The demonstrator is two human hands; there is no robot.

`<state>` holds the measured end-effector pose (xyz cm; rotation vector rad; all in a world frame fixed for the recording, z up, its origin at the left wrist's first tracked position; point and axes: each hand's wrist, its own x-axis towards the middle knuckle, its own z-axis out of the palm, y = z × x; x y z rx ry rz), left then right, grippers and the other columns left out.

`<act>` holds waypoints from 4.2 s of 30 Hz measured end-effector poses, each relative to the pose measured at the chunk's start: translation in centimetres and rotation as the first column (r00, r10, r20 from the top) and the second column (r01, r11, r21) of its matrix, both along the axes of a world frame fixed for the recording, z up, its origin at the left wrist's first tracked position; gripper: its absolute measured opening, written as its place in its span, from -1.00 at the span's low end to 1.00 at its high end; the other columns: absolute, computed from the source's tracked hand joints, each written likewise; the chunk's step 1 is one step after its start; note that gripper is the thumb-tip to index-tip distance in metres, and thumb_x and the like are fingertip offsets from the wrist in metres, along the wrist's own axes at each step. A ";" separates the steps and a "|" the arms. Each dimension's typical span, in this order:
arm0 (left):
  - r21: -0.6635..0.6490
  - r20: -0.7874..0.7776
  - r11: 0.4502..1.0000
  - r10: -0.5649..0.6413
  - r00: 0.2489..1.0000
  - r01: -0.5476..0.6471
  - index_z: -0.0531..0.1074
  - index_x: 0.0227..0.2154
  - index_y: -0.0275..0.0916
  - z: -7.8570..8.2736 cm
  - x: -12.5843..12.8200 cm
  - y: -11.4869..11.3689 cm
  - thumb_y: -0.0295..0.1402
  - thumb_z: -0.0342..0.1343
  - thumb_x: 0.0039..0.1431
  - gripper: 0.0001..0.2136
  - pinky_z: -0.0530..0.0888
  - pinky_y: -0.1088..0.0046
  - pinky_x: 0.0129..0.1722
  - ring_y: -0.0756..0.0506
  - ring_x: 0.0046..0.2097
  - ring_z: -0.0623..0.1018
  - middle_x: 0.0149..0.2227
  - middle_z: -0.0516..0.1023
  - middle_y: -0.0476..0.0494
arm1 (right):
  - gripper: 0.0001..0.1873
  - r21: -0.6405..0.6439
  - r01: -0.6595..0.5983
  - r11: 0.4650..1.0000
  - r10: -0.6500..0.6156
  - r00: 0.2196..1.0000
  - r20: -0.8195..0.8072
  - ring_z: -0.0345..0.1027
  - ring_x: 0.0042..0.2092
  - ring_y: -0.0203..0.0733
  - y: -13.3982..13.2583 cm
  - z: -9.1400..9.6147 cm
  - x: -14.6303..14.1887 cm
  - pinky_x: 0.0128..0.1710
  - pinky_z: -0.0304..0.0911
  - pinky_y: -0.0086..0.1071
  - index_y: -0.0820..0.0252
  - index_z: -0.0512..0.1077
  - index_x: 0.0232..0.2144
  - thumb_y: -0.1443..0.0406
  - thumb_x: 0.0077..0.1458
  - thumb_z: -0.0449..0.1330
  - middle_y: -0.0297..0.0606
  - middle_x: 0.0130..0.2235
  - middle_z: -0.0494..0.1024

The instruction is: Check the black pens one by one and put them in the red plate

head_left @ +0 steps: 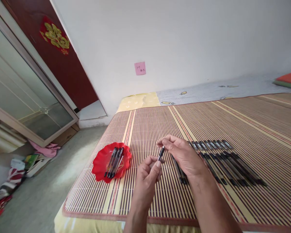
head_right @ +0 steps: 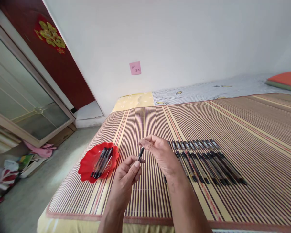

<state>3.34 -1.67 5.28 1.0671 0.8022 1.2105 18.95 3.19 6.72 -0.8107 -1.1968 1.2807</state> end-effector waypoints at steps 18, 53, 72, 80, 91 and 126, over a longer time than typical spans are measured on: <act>-0.074 0.101 0.951 0.305 0.947 -0.299 0.51 -0.29 -0.29 -0.3 -2.2 1.2 -0.05 0.44 0.05 -0.59 0.20 0.63 -0.51 0.11 -0.50 0.26 -0.54 0.30 0.10 | -0.49 0.241 0.244 0.939 -0.323 0.389 0.863 0.31 0.23 0.12 2.6 -4.0 0.0 0.21 0.19 -0.03 0.20 0.55 0.12 0.50 0.24 0.00 -0.01 0.20 0.54; -0.090 0.033 0.977 0.194 0.980 -0.191 0.60 -0.22 -0.25 -0.6 -2.6 1.3 -0.08 0.41 0.11 -0.66 0.19 0.64 -0.46 0.11 -0.47 0.26 -0.51 0.30 0.09 | -0.75 0.038 0.227 0.973 -0.227 0.925 0.305 0.48 -0.20 -0.14 1.8 -2.2 -1.3 -0.17 0.36 -0.28 0.16 0.57 -0.15 0.27 0.08 0.28 -0.23 -0.23 0.61; 0.011 -0.131 0.999 0.053 0.990 -0.052 0.58 -0.28 -0.29 -0.4 -1.5 1.0 -0.04 0.34 0.17 -0.64 0.17 0.53 -0.47 0.07 -0.48 0.23 -0.54 0.26 0.09 | -0.78 -0.002 0.121 0.993 -0.119 0.971 -0.206 0.44 -0.14 -0.17 0.4 0.5 -0.5 -0.12 0.36 -0.30 0.11 0.61 -0.21 0.23 0.04 0.34 -0.22 -0.15 0.62; -0.002 -0.058 0.996 0.084 0.995 -0.085 0.56 -0.28 -0.28 -0.1 -1.6 0.8 -0.08 0.36 0.15 -0.68 0.15 0.55 -0.48 0.09 -0.50 0.21 -0.55 0.26 0.11 | -0.82 0.003 -0.072 0.997 0.072 0.994 -0.084 0.41 -0.24 -0.28 0.4 -0.2 -0.9 -0.13 0.34 -0.36 0.13 0.60 -0.19 0.26 0.13 0.31 -0.29 -0.23 0.58; -0.047 0.008 0.993 0.111 0.994 -0.110 0.51 -0.31 -0.28 -0.1 -1.4 0.5 -0.08 0.39 0.11 -0.65 0.14 0.56 -0.49 0.09 -0.51 0.17 -0.55 0.22 0.13 | -0.81 0.032 -0.106 0.994 0.108 0.993 -0.053 0.42 -0.23 -0.27 0.1 -0.3 -1.4 -0.15 0.34 -0.35 0.16 0.56 -0.14 0.26 0.19 0.29 -0.30 -0.25 0.55; 0.434 -0.897 0.770 0.415 -0.149 -0.468 0.64 -0.25 -0.23 -3.7 -15.0 5.3 -0.30 0.13 0.28 -0.80 0.40 0.26 -0.20 -0.31 -0.15 0.61 -0.22 0.66 -0.29 | -0.65 -0.006 0.166 0.986 -0.159 0.951 0.264 0.55 -0.15 -0.12 0.8 -1.0 -0.6 -0.02 0.50 -0.14 0.17 0.57 -0.12 0.07 0.18 0.30 -0.11 -0.13 0.64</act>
